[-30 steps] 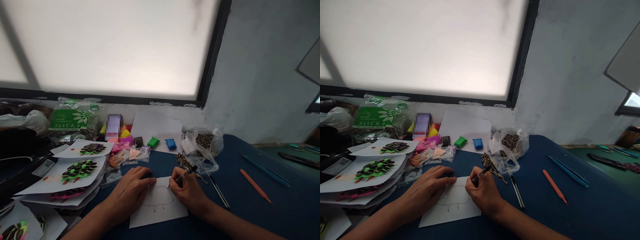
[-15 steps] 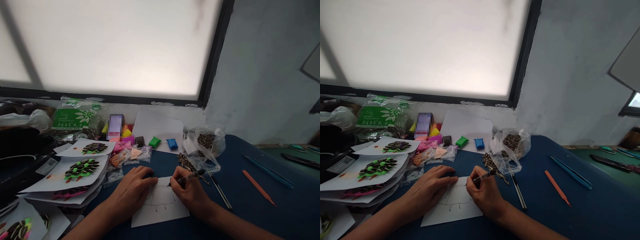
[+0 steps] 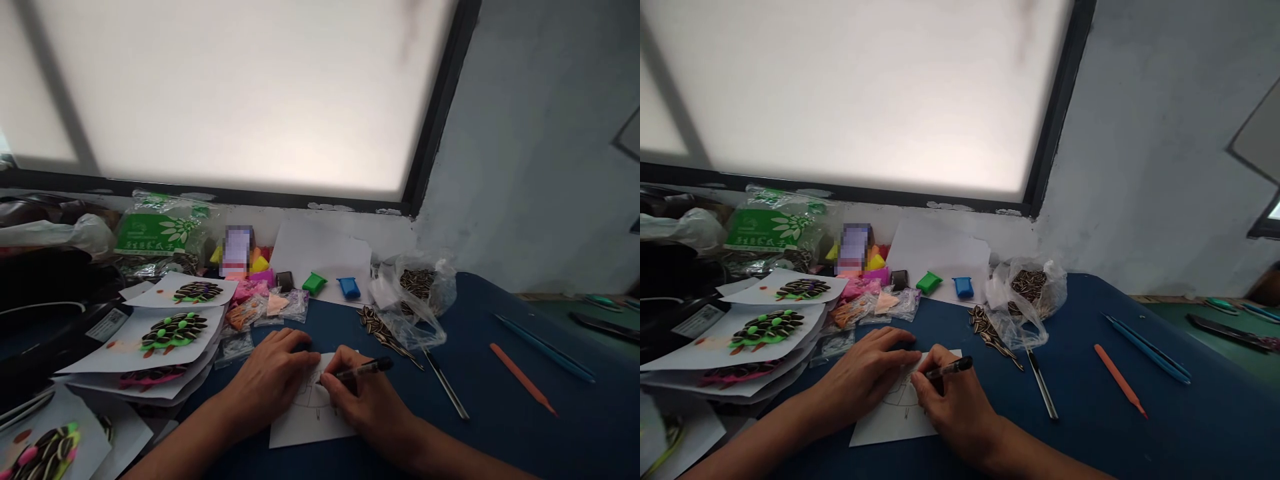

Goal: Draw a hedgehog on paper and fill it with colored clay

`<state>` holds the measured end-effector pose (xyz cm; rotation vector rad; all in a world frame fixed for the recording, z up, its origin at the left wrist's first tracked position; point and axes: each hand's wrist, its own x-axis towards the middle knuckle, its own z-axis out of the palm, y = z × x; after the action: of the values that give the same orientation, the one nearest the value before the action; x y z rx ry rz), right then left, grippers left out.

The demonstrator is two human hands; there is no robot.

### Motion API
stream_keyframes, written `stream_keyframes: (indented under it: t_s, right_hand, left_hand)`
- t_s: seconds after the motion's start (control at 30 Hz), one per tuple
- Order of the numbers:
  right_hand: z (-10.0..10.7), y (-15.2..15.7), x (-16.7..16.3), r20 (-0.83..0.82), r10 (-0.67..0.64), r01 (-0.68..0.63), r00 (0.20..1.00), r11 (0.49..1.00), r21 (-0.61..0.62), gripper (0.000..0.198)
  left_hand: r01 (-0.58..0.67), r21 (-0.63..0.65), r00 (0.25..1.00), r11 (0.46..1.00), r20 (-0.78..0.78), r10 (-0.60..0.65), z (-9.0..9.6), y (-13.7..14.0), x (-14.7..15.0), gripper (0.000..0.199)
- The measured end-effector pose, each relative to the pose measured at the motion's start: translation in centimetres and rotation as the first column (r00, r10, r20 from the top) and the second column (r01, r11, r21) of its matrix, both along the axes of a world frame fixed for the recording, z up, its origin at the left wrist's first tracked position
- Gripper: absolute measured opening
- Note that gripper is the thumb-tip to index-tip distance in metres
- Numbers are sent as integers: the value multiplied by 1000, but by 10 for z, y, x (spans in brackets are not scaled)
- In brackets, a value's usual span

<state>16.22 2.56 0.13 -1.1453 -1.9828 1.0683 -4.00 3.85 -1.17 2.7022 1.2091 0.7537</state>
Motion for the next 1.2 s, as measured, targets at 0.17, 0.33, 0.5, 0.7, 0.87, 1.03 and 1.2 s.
stream_keyframes:
  t_s: [0.17, 0.33, 0.5, 0.7, 0.87, 1.03, 1.2]
  right_hand:
    - [3, -2, -2, -19, 16, -17, 1000, 998, -54, 12]
    - [4, -1, -3, 18, 5, -4, 1000, 999, -37, 11]
    - [2, 0, -2, 21, -11, 11, 1000, 1000, -8, 12]
    - [3, -1, -2, 25, -1, 1, 1000, 1000, -7, 12]
    - [4, -1, -1, -28, 14, -15, 1000, 999, -45, 15]
    - [-1, 1, 0, -67, -74, 76, 995, 996, 35, 22]
    - [-2, 3, 1, -15, -57, 57, 998, 998, 28, 17]
  left_hand:
    - [2, 4, 1000, 1000, -3, -2, 1, 0, 0, 31]
    - [1, 10, 1000, 1000, -1, -1, 1, 0, 0, 31]
    - [4, 20, 1000, 1000, 5, -4, -1, 1, 0, 33]
    - [0, 23, 1000, 1000, 11, -1, -3, 1, 0, 34]
    - [7, 22, 1000, 1000, 9, -7, -2, 1, 0, 33]
    - [-3, 50, 1000, 999, 22, 2, -4, 1, 0, 35]
    - [-2, 40, 1000, 999, 27, 1, -5, 2, 0, 35]
